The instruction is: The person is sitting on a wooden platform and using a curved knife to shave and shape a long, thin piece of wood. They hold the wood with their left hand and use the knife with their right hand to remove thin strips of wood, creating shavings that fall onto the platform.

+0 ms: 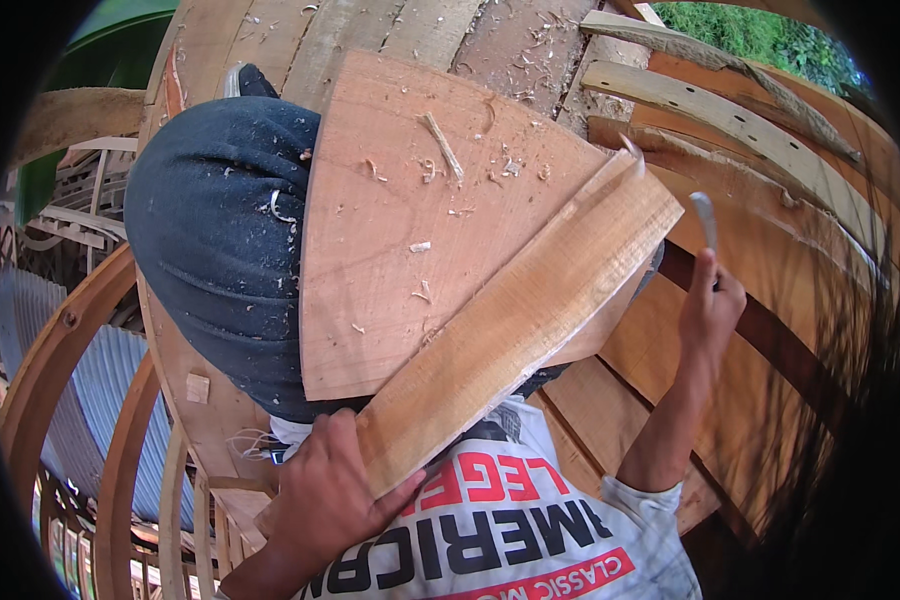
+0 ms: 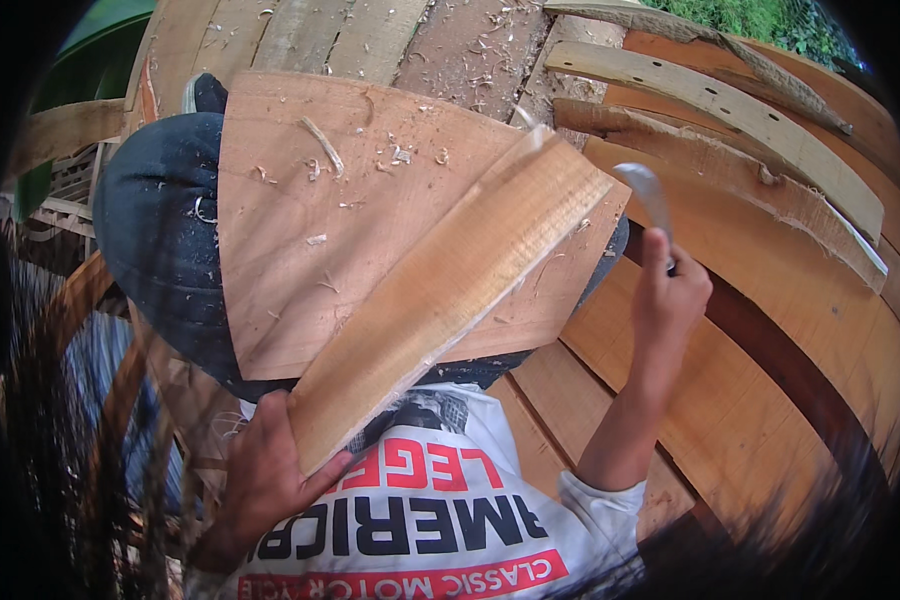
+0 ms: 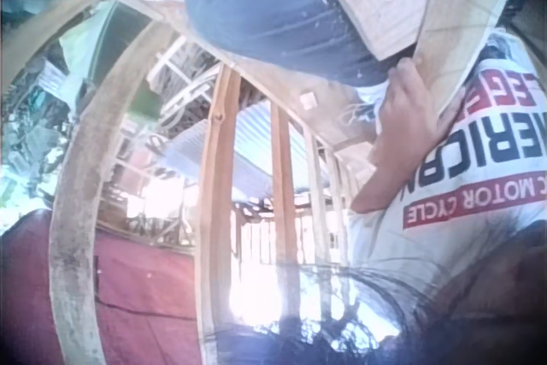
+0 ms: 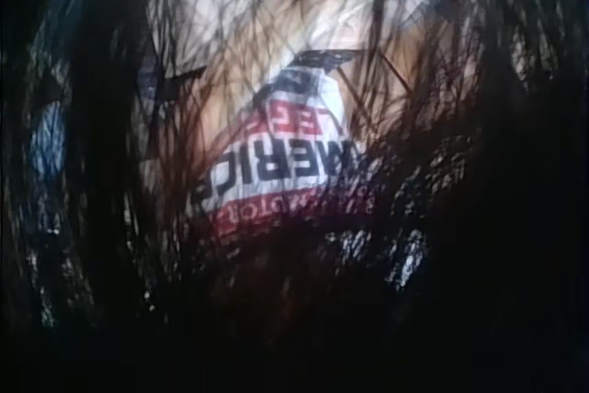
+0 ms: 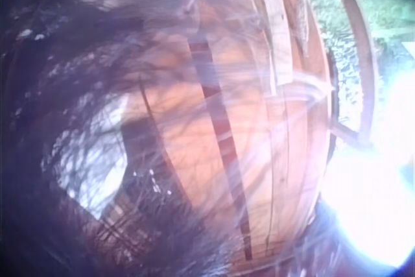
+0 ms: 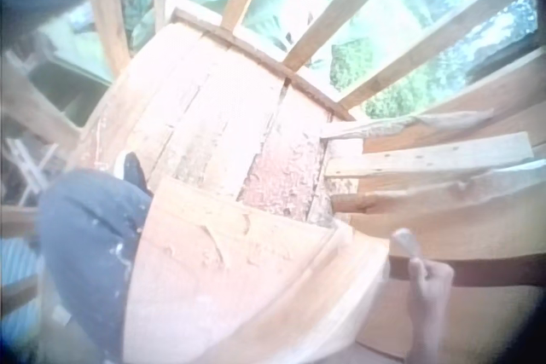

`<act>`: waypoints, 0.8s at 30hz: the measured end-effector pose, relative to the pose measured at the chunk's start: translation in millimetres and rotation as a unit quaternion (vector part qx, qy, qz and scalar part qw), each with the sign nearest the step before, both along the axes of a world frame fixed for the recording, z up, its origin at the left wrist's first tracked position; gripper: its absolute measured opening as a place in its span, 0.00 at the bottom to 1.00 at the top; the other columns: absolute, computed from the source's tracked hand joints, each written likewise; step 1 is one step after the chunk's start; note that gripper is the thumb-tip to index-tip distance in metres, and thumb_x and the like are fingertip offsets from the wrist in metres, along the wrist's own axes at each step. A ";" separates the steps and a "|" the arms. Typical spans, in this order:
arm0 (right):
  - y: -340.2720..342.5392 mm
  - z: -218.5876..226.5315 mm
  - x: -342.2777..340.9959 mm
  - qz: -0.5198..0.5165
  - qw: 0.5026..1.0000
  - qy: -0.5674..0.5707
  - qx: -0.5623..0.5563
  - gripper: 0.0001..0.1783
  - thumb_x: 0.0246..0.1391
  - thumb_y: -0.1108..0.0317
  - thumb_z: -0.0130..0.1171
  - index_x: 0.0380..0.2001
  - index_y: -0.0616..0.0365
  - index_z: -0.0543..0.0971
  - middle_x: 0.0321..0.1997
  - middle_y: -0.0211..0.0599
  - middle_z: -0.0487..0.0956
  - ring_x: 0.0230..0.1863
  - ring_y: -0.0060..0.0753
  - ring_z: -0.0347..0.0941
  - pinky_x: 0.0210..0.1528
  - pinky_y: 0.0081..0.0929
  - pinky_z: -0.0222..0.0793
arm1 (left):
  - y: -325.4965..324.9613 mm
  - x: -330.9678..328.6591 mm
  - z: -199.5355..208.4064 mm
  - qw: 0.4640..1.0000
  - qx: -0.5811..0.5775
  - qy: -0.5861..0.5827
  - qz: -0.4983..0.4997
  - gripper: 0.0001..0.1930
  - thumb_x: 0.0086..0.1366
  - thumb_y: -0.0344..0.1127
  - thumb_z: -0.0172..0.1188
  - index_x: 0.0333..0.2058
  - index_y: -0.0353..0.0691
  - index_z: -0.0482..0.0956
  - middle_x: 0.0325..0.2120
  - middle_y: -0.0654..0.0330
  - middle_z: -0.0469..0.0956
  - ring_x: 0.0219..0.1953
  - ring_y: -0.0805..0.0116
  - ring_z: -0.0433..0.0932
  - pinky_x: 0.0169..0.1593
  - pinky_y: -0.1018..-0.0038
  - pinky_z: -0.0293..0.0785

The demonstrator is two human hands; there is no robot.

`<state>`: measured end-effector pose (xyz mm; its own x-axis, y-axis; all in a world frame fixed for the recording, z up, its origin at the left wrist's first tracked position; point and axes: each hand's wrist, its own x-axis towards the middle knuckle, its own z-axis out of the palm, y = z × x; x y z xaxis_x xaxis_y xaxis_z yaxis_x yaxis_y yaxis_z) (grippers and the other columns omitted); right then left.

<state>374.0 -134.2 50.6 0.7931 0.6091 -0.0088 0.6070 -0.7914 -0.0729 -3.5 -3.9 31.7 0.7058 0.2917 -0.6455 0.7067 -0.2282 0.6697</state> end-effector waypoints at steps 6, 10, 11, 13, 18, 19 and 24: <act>-3.0 24.4 -23.6 0.029 0.993 0.117 0.017 0.38 0.47 0.34 0.60 0.14 0.63 0.66 0.11 0.37 0.56 0.15 0.25 0.54 0.18 0.29 0.52 | 3.3 -7.6 -2.5 0.999 -0.037 0.020 -0.012 0.40 0.55 0.65 0.59 0.44 0.26 0.65 0.31 0.47 0.70 0.34 0.50 0.77 0.36 0.61 0.76; 10.4 7.4 -60.3 0.166 0.974 0.138 -0.067 0.35 0.49 0.38 0.60 0.15 0.64 0.69 0.11 0.45 0.62 0.13 0.41 0.61 0.18 0.31 0.57 | -4.4 2.2 -2.3 1.000 -0.002 0.016 -0.016 0.40 0.55 0.64 0.60 0.44 0.27 0.65 0.31 0.47 0.70 0.34 0.50 0.77 0.37 0.62 0.75; 12.8 4.8 -54.3 0.137 0.982 0.119 -0.061 0.35 0.49 0.38 0.59 0.15 0.64 0.69 0.12 0.47 0.63 0.14 0.44 0.62 0.19 0.31 0.58 | -4.9 -1.9 -3.0 1.000 0.004 0.005 -0.009 0.40 0.55 0.64 0.60 0.44 0.26 0.65 0.31 0.47 0.70 0.34 0.49 0.77 0.37 0.62 0.75; 17.9 -5.7 -31.6 0.081 0.993 0.081 -0.040 0.35 0.49 0.37 0.59 0.15 0.64 0.70 0.13 0.50 0.65 0.15 0.50 0.63 0.19 0.32 0.59 | -6.5 -3.6 -3.3 1.000 0.001 -0.005 0.006 0.40 0.54 0.63 0.61 0.45 0.26 0.65 0.31 0.46 0.70 0.34 0.48 0.77 0.37 0.61 0.75; -16.5 -1.8 42.5 -0.131 0.990 0.015 0.052 0.35 0.52 0.38 0.57 0.17 0.66 0.72 0.13 0.52 0.66 0.15 0.47 0.64 0.20 0.31 0.60 | -3.7 -14.1 5.2 1.000 -0.001 0.026 0.012 0.39 0.54 0.62 0.62 0.45 0.26 0.65 0.34 0.45 0.71 0.35 0.47 0.77 0.37 0.61 0.75; -13.7 0.1 51.2 -0.197 0.978 0.024 0.066 0.35 0.53 0.38 0.57 0.17 0.66 0.73 0.13 0.53 0.67 0.16 0.47 0.65 0.21 0.31 0.61 | -3.5 -13.9 6.2 0.999 -0.010 0.030 0.022 0.38 0.54 0.61 0.63 0.45 0.27 0.65 0.34 0.44 0.71 0.35 0.46 0.77 0.37 0.61 0.75; 14.4 -4.6 -46.8 0.027 0.989 0.144 0.012 0.32 0.50 0.40 0.60 0.15 0.63 0.75 0.12 0.52 0.69 0.17 0.52 0.69 0.21 0.35 0.63 | 1.1 -1.0 13.4 0.998 -0.021 0.062 0.024 0.35 0.52 0.54 0.67 0.44 0.29 0.64 0.34 0.41 0.73 0.35 0.43 0.77 0.37 0.59 0.74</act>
<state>327.2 -119.7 45.9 0.7258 0.6535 -0.2148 0.5999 -0.7541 -0.2673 -4.4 -2.9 45.1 0.6055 0.2942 -0.7395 0.7943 -0.1645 0.5849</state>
